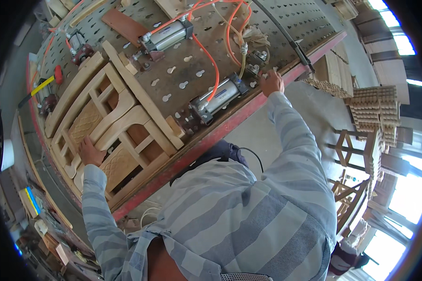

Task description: Assembling wooden frame components using a pneumatic nail gun and a specialized jig.

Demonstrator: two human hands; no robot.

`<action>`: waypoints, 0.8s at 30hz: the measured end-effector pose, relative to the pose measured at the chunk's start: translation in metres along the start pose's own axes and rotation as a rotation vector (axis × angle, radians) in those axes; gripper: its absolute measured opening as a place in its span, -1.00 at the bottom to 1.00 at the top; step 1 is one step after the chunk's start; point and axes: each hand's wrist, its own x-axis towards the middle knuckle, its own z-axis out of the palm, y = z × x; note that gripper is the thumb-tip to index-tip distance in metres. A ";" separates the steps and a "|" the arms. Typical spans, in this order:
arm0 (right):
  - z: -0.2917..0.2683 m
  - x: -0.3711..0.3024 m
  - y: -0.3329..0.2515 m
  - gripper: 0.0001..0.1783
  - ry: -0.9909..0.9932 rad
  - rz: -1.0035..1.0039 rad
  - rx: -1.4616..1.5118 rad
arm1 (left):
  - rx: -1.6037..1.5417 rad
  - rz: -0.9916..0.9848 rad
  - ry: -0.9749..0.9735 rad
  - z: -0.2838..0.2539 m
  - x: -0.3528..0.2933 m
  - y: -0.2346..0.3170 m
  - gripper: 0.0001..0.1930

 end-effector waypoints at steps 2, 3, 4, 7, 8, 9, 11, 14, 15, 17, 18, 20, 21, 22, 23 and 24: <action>0.014 0.042 0.024 -0.61 -0.018 -0.072 -0.066 | 0.017 -0.018 -0.035 -0.003 0.004 0.012 -0.34; 0.025 0.063 0.039 -0.61 -0.032 -0.134 -0.144 | 0.025 -0.025 -0.076 -0.005 0.011 0.015 -0.37; 0.036 0.083 0.051 -0.60 -0.042 -0.197 -0.221 | 0.032 -0.035 -0.115 -0.006 0.018 0.017 -0.39; 0.022 0.071 -0.033 -0.53 -0.093 -0.020 0.081 | 0.061 -0.100 -0.181 0.005 -0.012 -0.007 -0.48; 0.025 0.094 -0.013 -0.45 -0.159 0.046 0.019 | 0.074 -0.142 -0.168 0.001 -0.002 0.002 -0.48; 0.028 0.106 0.014 -0.44 -0.095 0.063 0.083 | 0.059 -0.124 -0.201 -0.002 0.009 0.011 -0.49; 0.042 0.119 -0.006 -0.43 -0.054 0.037 0.155 | 0.011 -0.095 -0.189 -0.005 0.019 0.022 -0.50; 0.047 0.114 -0.015 -0.48 -0.097 -0.107 0.152 | 0.018 -0.163 -0.141 -0.009 0.004 0.021 -0.49; 0.046 0.114 -0.015 -0.49 -0.101 -0.141 0.147 | 0.043 -0.169 -0.139 -0.011 0.003 0.020 -0.47; 0.046 0.109 -0.013 -0.52 -0.109 -0.185 0.131 | 0.035 -0.191 -0.141 -0.013 0.002 0.019 -0.47; 0.046 0.102 -0.021 -0.53 -0.117 -0.205 0.121 | 0.027 -0.188 -0.144 -0.014 -0.002 0.017 -0.46; 0.040 0.102 -0.012 -0.56 -0.125 -0.212 0.098 | 0.013 -0.148 -0.149 -0.014 0.000 0.014 -0.45; 0.037 0.104 -0.011 -0.57 -0.128 -0.211 0.086 | 0.014 -0.148 -0.156 -0.012 0.001 0.014 -0.45; 0.034 0.109 -0.012 -0.58 -0.131 -0.209 0.075 | 0.019 -0.143 -0.143 -0.011 0.002 0.013 -0.46; 0.032 0.104 -0.018 -0.59 -0.135 -0.203 0.063 | 0.025 -0.134 -0.132 -0.009 0.003 0.012 -0.46; 0.029 0.107 -0.015 -0.60 -0.140 -0.198 0.051 | 0.031 -0.125 -0.121 -0.007 0.004 0.011 -0.47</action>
